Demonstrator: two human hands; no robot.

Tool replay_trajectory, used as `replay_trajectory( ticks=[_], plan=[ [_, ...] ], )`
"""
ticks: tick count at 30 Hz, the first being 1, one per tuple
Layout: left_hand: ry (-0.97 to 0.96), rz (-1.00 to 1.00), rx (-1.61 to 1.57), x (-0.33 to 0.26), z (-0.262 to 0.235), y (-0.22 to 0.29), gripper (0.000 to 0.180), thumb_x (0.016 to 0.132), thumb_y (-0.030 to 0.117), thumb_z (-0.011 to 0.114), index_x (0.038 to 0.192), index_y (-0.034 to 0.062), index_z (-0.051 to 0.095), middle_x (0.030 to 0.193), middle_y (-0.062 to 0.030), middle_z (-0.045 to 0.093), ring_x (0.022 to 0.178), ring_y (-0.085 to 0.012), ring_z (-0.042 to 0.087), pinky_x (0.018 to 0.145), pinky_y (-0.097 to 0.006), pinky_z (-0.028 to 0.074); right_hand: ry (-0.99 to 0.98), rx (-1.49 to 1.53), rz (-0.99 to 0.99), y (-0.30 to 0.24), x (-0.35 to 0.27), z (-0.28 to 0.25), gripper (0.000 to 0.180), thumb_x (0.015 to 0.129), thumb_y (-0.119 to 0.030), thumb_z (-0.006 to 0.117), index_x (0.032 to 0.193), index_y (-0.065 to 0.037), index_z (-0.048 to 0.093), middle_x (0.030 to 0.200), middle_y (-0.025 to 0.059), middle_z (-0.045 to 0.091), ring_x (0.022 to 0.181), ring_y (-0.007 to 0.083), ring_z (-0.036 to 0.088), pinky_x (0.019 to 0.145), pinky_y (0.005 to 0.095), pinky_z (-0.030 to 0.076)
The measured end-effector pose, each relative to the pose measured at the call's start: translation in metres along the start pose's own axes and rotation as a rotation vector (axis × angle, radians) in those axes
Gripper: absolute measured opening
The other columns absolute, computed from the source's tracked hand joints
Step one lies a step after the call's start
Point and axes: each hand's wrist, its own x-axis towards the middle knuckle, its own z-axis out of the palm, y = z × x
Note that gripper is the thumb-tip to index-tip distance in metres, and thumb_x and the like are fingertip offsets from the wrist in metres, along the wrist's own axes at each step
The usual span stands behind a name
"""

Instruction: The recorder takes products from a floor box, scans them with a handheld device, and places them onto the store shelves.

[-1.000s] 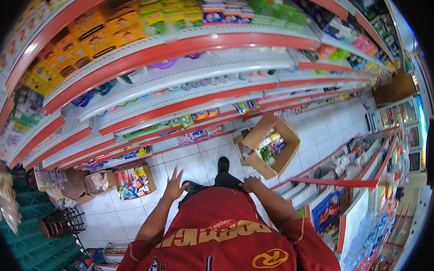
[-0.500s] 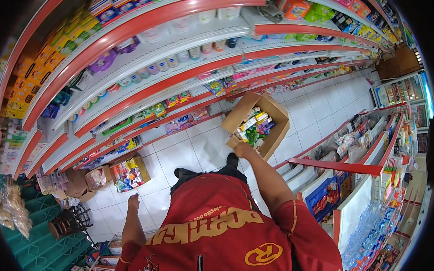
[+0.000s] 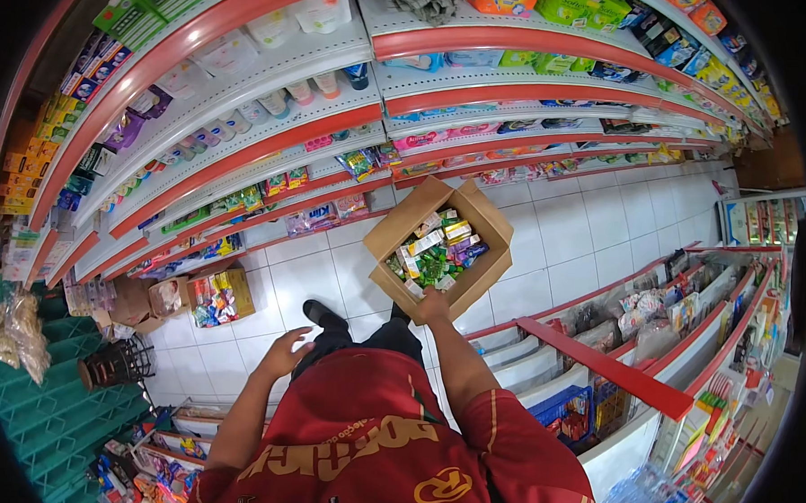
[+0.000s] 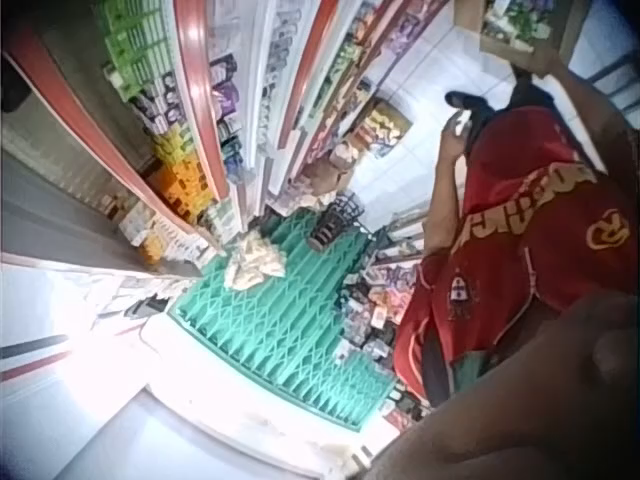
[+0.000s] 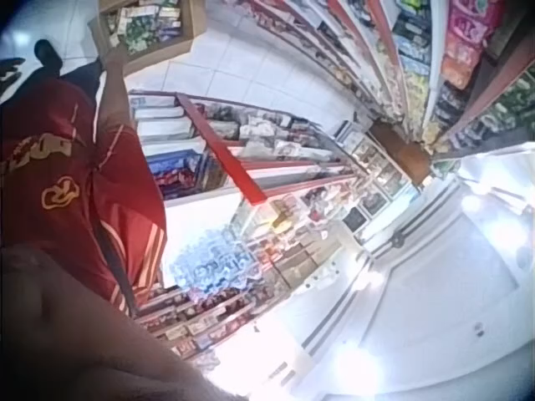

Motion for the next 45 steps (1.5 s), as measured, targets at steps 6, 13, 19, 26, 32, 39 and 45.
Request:
replay_trajectory(
  ticks=[6,13,19,26,32,39,45],
  plan=[
    [0.121,-0.203,0.163,-0.046,-0.011,-0.098,0.046,0.098,0.030,0.069,0.134,0.0029,0.062,0.131,-0.0199,0.067,0.112,-0.0337,0.069,0.095,-0.040,0.056,-0.183,-0.033,0.051,0.049,0.063,0.021,0.043,0.086,-0.026,0.066,0.122,-0.002,0.065,0.127,0.0261,0.066,0.121,0.0398,0.063,0.103,0.0446,0.051],
    [0.087,-0.509,0.171,-0.092,0.000,-0.118,0.055,0.097,0.036,0.069,0.140,0.0039,0.058,0.133,-0.0193,0.067,0.110,-0.0307,0.071,0.095,-0.039,0.055,-0.304,-0.038,0.040,0.042,0.082,0.032,0.049,0.088,-0.025,0.062,0.131,-0.002,0.060,0.132,0.0260,0.064,0.125,0.0395,0.061,0.106,0.0450,0.049],
    [-0.015,-0.528,0.097,-0.076,0.003,-0.072,0.056,0.097,0.038,0.070,0.140,0.0045,0.057,0.135,-0.0188,0.065,0.112,-0.0302,0.070,0.095,-0.039,0.055,-0.386,0.040,0.107,0.041,0.089,0.054,0.052,0.090,-0.024,0.059,0.137,-0.003,0.055,0.133,0.0257,0.064,0.125,0.0393,0.061,0.106,0.0451,0.049],
    [0.043,-0.434,0.145,-0.050,-0.028,-0.051,0.052,0.099,0.035,0.067,0.140,0.0041,0.057,0.134,-0.0184,0.065,0.115,-0.0326,0.067,0.098,-0.040,0.054,-0.233,0.165,0.198,0.048,0.088,0.076,0.048,0.090,-0.030,0.062,0.129,-0.003,0.057,0.129,0.0252,0.065,0.119,0.0418,0.063,0.103,0.0473,0.050],
    [0.030,-0.399,0.139,-0.043,-0.044,-0.079,0.051,0.099,0.035,0.068,0.139,0.0038,0.058,0.134,-0.0182,0.065,0.115,-0.0317,0.067,0.099,-0.040,0.053,-0.129,0.069,0.168,0.022,0.100,0.075,0.051,0.088,-0.034,0.065,0.134,-0.013,0.059,0.134,0.0228,0.060,0.126,0.0427,0.057,0.105,0.0519,0.049],
    [0.004,-0.416,0.191,-0.045,-0.071,-0.103,0.050,0.098,0.035,0.068,0.137,0.0041,0.060,0.133,-0.0170,0.066,0.115,-0.0307,0.068,0.097,-0.039,0.054,-0.283,0.086,0.221,0.007,0.128,0.080,0.051,0.089,-0.048,0.066,0.139,-0.038,0.061,0.147,0.0187,0.046,0.133,0.0415,0.051,0.112,0.0513,0.045],
    [0.031,-0.407,0.219,-0.057,-0.093,-0.135,0.053,0.098,0.038,0.068,0.137,0.0044,0.060,0.135,-0.0179,0.065,0.113,-0.0309,0.069,0.097,-0.039,0.054,-0.220,-0.017,0.140,-0.005,0.125,0.074,0.047,0.089,-0.051,0.064,0.135,-0.038,0.065,0.144,0.0209,0.048,0.134,0.0418,0.050,0.112,0.0595,0.040]
  ],
)
